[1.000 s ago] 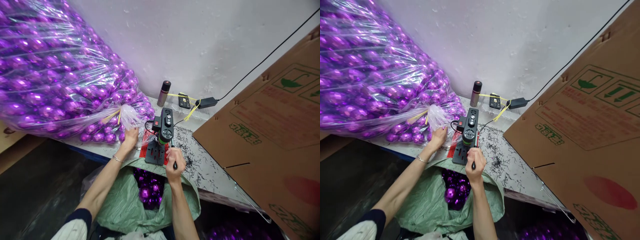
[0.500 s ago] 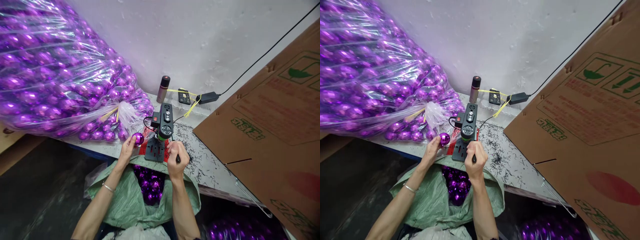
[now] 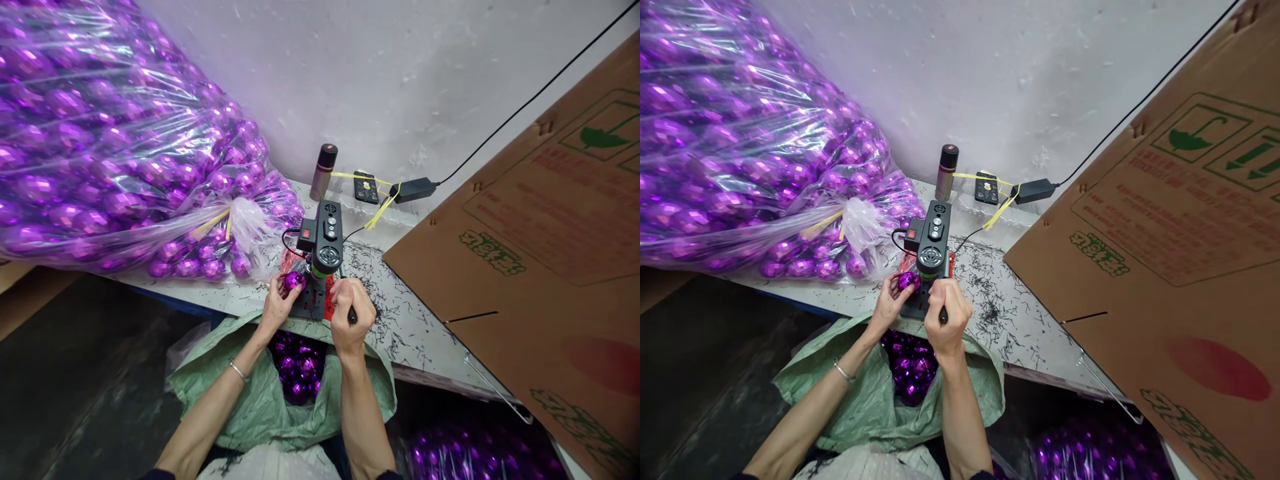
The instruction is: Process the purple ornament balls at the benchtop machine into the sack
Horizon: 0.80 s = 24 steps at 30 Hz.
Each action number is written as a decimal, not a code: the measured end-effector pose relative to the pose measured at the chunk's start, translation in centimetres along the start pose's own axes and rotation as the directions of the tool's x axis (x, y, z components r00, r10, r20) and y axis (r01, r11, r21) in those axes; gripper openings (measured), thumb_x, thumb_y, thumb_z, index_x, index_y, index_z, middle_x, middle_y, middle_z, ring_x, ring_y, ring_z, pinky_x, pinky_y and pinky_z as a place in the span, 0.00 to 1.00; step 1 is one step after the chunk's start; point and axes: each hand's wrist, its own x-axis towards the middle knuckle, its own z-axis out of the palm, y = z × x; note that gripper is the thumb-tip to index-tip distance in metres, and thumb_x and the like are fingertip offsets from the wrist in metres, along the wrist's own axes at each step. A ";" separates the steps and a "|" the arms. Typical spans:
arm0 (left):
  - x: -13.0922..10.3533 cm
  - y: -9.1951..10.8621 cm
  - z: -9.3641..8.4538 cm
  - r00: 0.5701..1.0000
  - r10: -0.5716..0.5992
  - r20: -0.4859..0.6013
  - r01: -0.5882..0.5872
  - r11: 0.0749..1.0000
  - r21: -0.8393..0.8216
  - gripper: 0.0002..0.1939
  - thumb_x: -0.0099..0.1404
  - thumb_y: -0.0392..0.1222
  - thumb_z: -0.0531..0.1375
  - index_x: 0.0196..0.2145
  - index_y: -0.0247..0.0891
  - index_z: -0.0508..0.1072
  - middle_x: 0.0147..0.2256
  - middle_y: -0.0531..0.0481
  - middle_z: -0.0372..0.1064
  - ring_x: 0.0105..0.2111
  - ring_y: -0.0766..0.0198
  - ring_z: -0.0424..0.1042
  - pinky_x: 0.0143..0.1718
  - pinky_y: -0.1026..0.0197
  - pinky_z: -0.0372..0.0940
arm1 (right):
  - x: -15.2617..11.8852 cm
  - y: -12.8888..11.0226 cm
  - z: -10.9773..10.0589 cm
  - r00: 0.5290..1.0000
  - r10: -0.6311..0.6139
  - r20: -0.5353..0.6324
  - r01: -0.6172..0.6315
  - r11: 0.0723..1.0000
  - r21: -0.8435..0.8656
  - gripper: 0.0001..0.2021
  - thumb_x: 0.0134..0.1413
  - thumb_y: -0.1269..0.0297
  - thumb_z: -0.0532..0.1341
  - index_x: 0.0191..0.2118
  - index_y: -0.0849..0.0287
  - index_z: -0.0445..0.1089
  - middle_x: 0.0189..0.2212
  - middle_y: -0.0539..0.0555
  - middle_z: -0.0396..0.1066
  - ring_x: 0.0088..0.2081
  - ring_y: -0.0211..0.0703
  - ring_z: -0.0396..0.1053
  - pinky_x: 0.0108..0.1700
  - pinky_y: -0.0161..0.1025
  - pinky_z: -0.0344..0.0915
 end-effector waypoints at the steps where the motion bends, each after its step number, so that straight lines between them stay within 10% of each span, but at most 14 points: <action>1: -0.1 -0.1 0.2 0.999 0.042 0.008 -0.043 0.996 0.078 0.32 0.60 0.55 0.68 0.56 0.37 0.66 0.53 0.37 0.75 0.53 0.50 0.76 0.58 0.47 0.68 | 0.0 0.0 0.0 1.000 -0.007 0.002 0.007 1.000 -0.005 0.15 0.67 0.74 0.52 0.26 0.55 0.60 0.24 0.48 0.63 0.29 0.36 0.65 0.33 0.37 0.62; 12: -0.5 -2.1 0.5 0.880 0.419 0.223 -0.472 0.728 0.498 0.28 0.66 0.48 0.66 0.60 0.39 0.67 0.55 0.39 0.74 0.56 0.49 0.74 0.57 0.45 0.68 | -0.4 0.0 -0.2 0.999 -0.032 0.012 0.032 0.999 -0.033 0.14 0.66 0.75 0.52 0.28 0.56 0.62 0.25 0.48 0.65 0.30 0.37 0.67 0.34 0.37 0.64; 24: 0.0 -2.6 0.9 0.852 0.467 0.236 -0.522 0.718 0.461 0.25 0.63 0.43 0.68 0.56 0.40 0.67 0.52 0.41 0.74 0.53 0.52 0.75 0.54 0.49 0.70 | -2.3 1.1 0.1 0.997 -0.081 0.018 0.082 0.996 -0.047 0.13 0.65 0.76 0.51 0.30 0.56 0.63 0.26 0.49 0.66 0.30 0.37 0.68 0.33 0.36 0.65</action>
